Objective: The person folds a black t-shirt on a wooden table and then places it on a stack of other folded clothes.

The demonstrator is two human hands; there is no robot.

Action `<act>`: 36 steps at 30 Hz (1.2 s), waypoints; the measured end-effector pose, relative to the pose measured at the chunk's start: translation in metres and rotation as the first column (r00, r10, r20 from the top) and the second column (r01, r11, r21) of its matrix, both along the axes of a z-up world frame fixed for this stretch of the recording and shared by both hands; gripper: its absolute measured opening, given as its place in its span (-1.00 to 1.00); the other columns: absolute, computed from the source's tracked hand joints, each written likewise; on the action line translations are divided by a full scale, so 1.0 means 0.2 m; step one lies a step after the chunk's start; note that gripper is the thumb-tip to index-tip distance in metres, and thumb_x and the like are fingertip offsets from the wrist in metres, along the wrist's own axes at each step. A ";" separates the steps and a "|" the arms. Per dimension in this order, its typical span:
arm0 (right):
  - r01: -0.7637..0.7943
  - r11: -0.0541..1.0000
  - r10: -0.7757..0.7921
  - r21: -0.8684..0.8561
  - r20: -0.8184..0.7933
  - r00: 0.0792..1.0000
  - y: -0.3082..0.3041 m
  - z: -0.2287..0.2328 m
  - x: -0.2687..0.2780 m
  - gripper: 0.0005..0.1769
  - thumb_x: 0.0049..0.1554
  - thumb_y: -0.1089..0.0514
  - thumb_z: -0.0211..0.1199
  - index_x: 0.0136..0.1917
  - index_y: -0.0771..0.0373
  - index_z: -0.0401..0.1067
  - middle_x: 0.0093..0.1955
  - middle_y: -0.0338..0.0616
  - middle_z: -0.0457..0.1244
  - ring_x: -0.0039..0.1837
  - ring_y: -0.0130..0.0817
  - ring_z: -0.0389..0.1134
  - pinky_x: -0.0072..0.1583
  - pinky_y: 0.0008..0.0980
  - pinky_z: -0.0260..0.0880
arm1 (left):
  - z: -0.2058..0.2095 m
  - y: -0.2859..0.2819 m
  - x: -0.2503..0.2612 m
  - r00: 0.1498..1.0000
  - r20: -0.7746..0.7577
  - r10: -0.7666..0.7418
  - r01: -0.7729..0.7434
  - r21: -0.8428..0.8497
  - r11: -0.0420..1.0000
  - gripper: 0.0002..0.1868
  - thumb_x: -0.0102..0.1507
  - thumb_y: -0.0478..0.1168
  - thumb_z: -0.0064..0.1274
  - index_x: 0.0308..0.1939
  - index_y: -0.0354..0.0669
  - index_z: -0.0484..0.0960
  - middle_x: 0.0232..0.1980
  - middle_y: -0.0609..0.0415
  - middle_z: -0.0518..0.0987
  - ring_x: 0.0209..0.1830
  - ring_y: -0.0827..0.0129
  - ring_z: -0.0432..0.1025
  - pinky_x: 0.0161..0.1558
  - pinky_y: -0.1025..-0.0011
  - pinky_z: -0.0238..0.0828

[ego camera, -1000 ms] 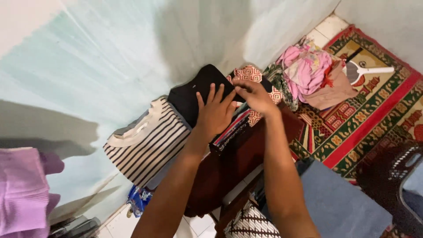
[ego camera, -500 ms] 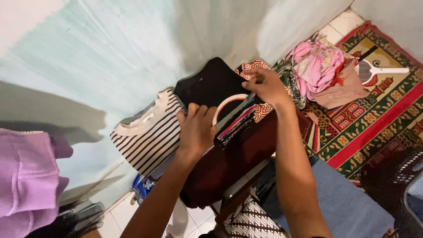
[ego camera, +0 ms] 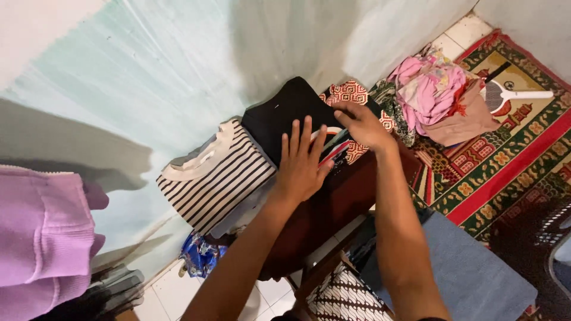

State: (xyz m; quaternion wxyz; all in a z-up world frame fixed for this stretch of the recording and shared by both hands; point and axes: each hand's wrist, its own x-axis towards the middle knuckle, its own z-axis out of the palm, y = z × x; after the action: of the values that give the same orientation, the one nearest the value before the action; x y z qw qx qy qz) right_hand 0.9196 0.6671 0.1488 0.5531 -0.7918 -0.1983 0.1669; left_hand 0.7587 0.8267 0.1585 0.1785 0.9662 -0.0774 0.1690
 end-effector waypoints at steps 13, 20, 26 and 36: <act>0.468 0.764 -0.284 0.445 -0.419 0.862 -0.07 -0.25 -0.12 -0.56 0.45 0.03 -0.06 0.48 0.24 0.35 0.40 0.09 0.33 0.53 -0.02 0.24 0.51 0.19 0.08 | 0.04 0.01 0.25 0.983 -0.183 -0.019 0.035 0.085 0.996 -0.38 0.55 0.13 -0.30 0.66 0.10 0.19 0.74 -0.08 0.07 0.77 -0.03 -0.15 0.60 -0.35 -0.34; 0.513 0.734 -0.512 0.445 -0.134 0.848 0.03 -0.29 -0.27 -0.73 0.41 0.20 0.06 0.19 0.34 0.55 0.29 0.08 0.38 0.40 -0.13 0.29 0.47 -0.08 0.17 | -0.04 0.04 0.35 0.906 -0.419 -0.056 0.146 0.187 0.972 -0.24 0.47 0.29 -0.27 0.71 0.25 0.03 0.77 0.02 -0.02 0.79 0.03 -0.27 0.59 -0.39 -0.51; 0.451 0.863 -0.463 0.229 -0.003 0.886 -0.04 -0.11 -0.20 -0.72 0.45 -0.01 0.15 0.11 0.18 0.59 -0.22 -0.05 0.40 -0.26 -0.33 0.36 -0.03 -0.31 0.41 | 0.13 0.05 0.16 0.929 -0.366 -0.046 0.019 -0.076 0.997 0.09 0.19 -0.38 0.09 0.75 -0.07 -0.13 0.77 -0.23 -0.12 0.76 -0.19 -0.31 0.55 -0.42 -0.50; 0.005 0.944 -0.063 -0.331 -0.163 0.985 0.19 0.32 0.17 -0.13 0.00 -0.41 0.34 0.46 0.01 0.46 0.54 0.15 0.23 0.60 0.26 0.14 0.52 0.08 0.14 | 0.07 0.03 0.03 0.910 -0.409 0.068 -0.068 0.014 0.998 0.30 0.08 -0.68 0.21 0.74 -0.16 -0.25 0.74 -0.40 -0.18 0.74 -0.31 -0.32 0.53 -0.42 -0.35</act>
State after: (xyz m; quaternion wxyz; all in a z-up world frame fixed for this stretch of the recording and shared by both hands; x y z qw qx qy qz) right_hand 0.9532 0.7052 0.2118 0.4309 -0.8590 -0.1058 0.2554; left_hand 0.7656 0.8319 0.1718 0.1849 0.9823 -0.0045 -0.0307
